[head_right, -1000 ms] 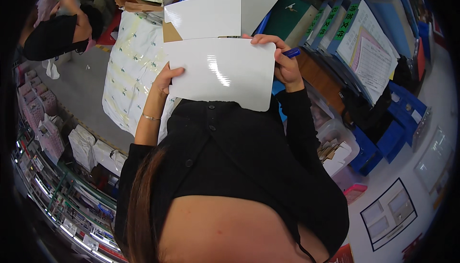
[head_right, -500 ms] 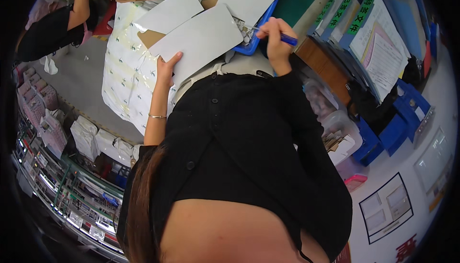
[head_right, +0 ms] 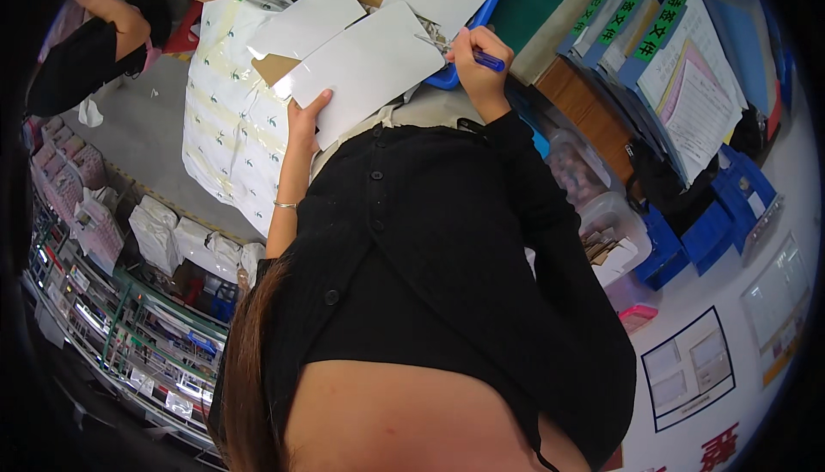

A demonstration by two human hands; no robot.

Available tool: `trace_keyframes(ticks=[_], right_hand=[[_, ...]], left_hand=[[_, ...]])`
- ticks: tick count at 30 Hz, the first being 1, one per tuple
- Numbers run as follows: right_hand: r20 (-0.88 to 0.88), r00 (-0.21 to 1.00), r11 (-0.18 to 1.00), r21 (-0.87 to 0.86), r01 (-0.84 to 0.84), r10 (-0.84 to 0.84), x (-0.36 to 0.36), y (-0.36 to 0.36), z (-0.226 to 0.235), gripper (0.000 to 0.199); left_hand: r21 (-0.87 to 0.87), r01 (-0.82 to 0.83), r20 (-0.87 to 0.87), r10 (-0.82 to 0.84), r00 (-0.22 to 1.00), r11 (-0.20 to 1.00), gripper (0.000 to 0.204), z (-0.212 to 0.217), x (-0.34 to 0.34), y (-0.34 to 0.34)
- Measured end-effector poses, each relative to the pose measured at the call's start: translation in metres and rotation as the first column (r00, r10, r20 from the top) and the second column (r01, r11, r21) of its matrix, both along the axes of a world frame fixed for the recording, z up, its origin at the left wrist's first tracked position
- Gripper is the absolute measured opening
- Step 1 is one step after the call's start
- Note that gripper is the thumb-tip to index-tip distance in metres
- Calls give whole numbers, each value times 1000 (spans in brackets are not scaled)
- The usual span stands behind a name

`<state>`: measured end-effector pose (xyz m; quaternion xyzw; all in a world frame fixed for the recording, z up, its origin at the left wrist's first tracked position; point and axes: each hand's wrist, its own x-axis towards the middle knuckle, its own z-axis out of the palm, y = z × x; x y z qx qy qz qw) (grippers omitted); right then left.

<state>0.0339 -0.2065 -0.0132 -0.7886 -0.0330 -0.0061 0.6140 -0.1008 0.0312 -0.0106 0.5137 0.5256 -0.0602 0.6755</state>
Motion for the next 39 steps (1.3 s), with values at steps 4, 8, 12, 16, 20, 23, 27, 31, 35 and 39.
trace_keyframes(ticks=[4, 8, 12, 16, 20, 23, 27, 31, 35, 39], right_hand=[[18, 985, 977, -130, -170, 174, -1, 4, -11, 24], [-2, 996, 991, -96, -89, 89, 10, -2, -18, 23], [-22, 1000, 1000, -13, -15, 15, 14, -10, 3, 23], [-19, 1000, 1000, -7, 2, -2, 12, -14, 15, 23], [18, 989, 978, -156, -141, 145, 10, -10, 13, 24], [150, 984, 990, -117, -78, 96, -1, -11, 30, 24], [170, 981, 994, -70, -82, 93, -6, -7, 27, 23], [125, 985, 993, -20, -113, 115, -6, -4, 21, 21], [62, 992, 993, 14, -115, 114, -4, -3, 14, 20], [80, 979, 977, 83, -195, 188, -12, 10, -13, 24]], left_hand=[[21, 38, 16, -38, 999, 999, 41, 2, 4, -4], [50, 91, 47, -93, 995, 995, 42, 13, 11, -8], [53, 80, 42, -83, 996, 995, 43, 5, 9, -4], [28, 59, 24, -60, 998, 998, 44, -2, 7, -5], [19, 25, 7, -25, 1000, 1000, 45, -3, 11, -8], [2, 32, 30, -32, 999, 999, 45, -6, 9, -7], [-15, 41, 52, -41, 998, 999, 46, -8, 10, -8], [-20, 46, 66, -44, 997, 999, 46, -9, 11, -8], [-19, 60, 72, -59, 996, 998, 48, -10, 10, -8], [48, 126, 124, -132, 983, 991, 43, -14, 12, -9]])
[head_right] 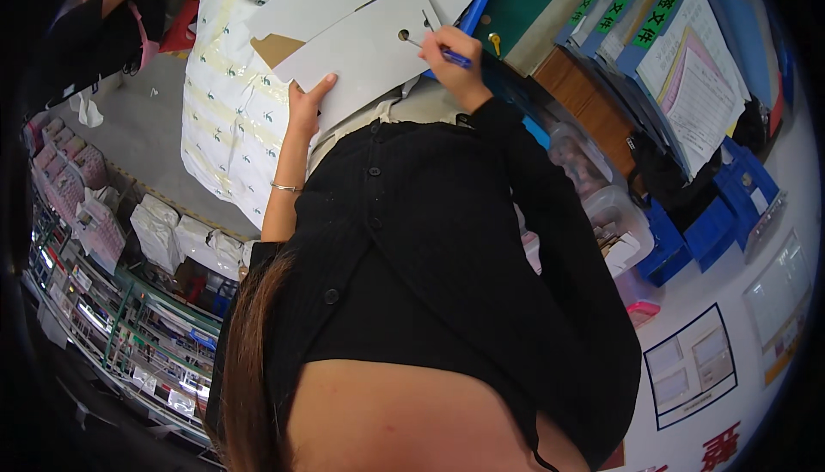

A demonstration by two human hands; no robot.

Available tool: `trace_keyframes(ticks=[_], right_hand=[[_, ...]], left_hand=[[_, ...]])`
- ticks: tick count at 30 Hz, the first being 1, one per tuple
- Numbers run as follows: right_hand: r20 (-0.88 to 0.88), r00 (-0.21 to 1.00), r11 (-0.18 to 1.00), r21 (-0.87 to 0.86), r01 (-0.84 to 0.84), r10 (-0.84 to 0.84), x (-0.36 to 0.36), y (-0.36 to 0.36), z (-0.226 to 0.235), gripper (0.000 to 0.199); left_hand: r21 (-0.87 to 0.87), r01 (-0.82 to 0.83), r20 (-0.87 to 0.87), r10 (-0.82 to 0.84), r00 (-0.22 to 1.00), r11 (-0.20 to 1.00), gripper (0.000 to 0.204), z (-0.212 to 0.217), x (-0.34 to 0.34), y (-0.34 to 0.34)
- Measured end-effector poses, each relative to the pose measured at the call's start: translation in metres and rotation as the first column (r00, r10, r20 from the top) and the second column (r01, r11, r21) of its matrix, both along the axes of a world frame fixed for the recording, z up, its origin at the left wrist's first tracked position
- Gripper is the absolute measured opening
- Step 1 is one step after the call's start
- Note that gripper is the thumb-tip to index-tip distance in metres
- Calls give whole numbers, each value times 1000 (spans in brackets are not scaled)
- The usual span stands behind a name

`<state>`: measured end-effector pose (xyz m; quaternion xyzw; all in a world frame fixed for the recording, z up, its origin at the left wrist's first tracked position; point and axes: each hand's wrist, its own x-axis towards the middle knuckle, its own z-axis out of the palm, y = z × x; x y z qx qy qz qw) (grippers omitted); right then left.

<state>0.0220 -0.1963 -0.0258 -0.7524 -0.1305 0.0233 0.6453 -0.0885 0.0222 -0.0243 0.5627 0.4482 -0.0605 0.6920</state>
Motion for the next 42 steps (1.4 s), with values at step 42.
trace_keyframes(ticks=[42], right_hand=[[-403, 566, 627, -25, 778, -719, -15, -65, 90, 28]], left_hand=[[276, -377, -247, 444, 861, 884, 65, -37, 367, 332]])
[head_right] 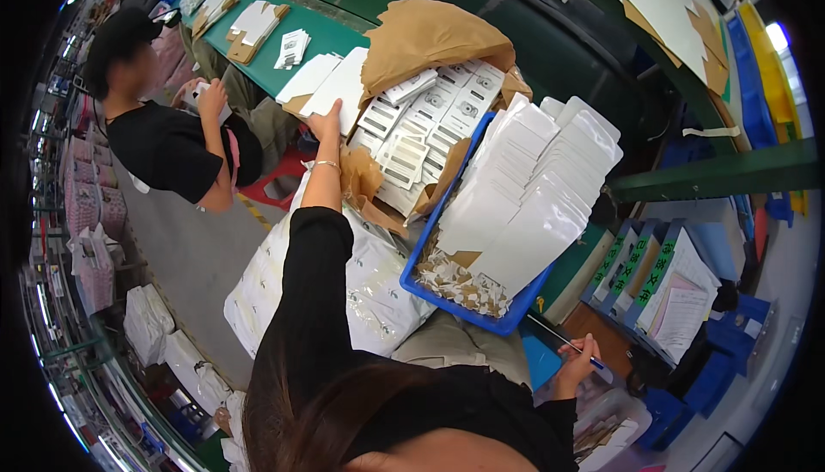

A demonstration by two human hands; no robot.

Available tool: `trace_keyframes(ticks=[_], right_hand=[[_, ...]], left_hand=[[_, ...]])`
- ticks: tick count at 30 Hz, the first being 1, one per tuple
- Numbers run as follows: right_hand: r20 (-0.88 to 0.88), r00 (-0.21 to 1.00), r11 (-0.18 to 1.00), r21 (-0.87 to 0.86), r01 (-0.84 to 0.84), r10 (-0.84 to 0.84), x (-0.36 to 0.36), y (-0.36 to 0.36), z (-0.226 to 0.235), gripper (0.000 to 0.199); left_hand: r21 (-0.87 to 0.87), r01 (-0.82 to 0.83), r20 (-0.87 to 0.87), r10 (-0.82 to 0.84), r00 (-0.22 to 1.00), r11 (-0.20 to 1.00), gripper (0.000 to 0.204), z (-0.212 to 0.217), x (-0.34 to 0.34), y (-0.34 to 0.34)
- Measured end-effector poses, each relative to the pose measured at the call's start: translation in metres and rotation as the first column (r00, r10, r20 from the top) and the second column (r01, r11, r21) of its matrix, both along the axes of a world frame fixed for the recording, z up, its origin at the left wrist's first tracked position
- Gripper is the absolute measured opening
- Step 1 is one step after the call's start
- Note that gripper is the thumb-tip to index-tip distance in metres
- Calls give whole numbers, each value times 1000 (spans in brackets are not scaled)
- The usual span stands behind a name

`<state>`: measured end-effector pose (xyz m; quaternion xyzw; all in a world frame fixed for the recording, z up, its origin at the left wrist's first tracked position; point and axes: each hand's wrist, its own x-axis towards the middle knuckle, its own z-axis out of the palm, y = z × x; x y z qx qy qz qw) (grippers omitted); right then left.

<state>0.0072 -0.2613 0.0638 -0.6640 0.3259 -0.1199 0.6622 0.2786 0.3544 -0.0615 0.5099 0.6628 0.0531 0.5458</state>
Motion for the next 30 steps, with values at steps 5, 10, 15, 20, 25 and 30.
trace_keyframes(ticks=[5, 10, 15, 20, 25, 30], right_hand=[[-110, 993, 997, -67, -43, 36, 3, 22, 1, 27], [-77, 968, 968, -66, -243, 238, 21, 30, 1, 26], [-53, 958, 893, -351, -282, 281, 67, 20, 4, 17], [-127, 897, 526, -772, -357, 423, 123, 24, -88, 27], [-457, 714, 715, -211, -666, 530, 146, 38, -80, 14], [-391, 765, 783, -152, -603, 512, 145, 48, -75, 13]], left_hand=[[542, 373, -490, -77, 868, 753, 108, -28, 0, -32], [683, 699, -715, 2, 699, 212, 104, 2, -9, 0], [970, -58, 211, -695, 687, 237, 56, 152, -31, -155], [828, 558, -67, -979, 192, 53, 54, 90, -122, -311], [729, 670, -209, -886, 413, 140, 59, 37, -145, -368], [727, 634, -224, -782, 582, 263, 59, 39, -137, -372]])
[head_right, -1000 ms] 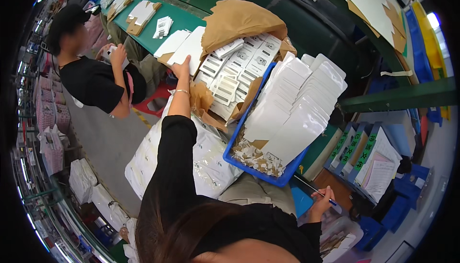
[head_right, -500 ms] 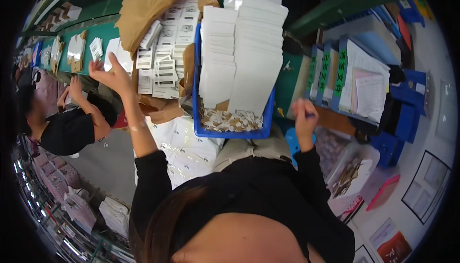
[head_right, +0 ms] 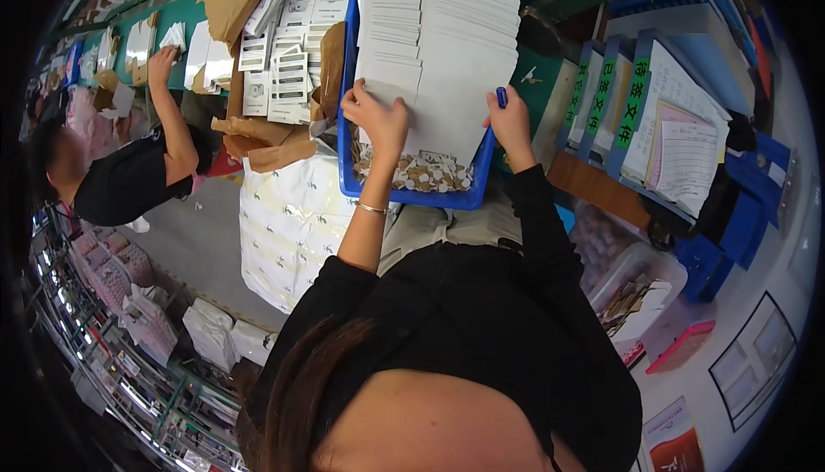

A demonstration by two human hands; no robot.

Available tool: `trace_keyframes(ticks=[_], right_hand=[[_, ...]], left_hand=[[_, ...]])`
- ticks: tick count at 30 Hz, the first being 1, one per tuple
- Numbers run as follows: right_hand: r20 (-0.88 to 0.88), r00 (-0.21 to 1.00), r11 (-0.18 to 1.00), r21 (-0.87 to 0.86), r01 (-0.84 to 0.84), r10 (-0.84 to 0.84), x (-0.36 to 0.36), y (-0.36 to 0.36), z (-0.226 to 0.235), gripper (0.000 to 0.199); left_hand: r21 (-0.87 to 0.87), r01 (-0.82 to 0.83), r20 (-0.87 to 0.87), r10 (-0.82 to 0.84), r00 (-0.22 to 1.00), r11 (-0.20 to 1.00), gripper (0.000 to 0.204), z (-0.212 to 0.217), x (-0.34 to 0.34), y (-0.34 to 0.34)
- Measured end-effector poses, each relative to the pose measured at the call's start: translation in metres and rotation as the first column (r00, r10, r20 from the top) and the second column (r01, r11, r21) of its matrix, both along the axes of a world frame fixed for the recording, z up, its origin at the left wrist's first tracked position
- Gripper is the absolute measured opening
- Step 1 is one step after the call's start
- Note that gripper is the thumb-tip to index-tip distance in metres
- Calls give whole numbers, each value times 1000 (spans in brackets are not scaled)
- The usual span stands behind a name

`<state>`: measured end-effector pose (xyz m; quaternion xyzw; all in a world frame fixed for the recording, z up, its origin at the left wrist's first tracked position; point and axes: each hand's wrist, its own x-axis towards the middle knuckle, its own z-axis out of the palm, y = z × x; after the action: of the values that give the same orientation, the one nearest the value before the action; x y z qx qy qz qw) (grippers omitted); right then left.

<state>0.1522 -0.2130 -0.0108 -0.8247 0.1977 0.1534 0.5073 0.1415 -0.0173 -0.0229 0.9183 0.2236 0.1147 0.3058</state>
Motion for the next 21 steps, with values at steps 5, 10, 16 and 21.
trace_keyframes(ticks=[5, 10, 16, 21], right_hand=[[29, 998, 990, 132, 58, -63, -5, -6, -2, 14], [123, 989, 980, 189, 64, -88, -21, -16, -2, 17], [298, 955, 992, 119, -35, -2, -62, -12, 35, 24], [425, 889, 972, 78, -224, 170, -99, -23, 32, 29]], left_hand=[[-105, -116, -125, 102, 987, 988, 51, 26, 3, 4], [-443, 20, -44, -44, 998, 896, 42, 39, -27, 12], [-487, 220, 303, -73, 950, 845, 41, 23, -75, 21], [-592, 279, 389, -36, 921, 756, 44, 14, -109, 26]])
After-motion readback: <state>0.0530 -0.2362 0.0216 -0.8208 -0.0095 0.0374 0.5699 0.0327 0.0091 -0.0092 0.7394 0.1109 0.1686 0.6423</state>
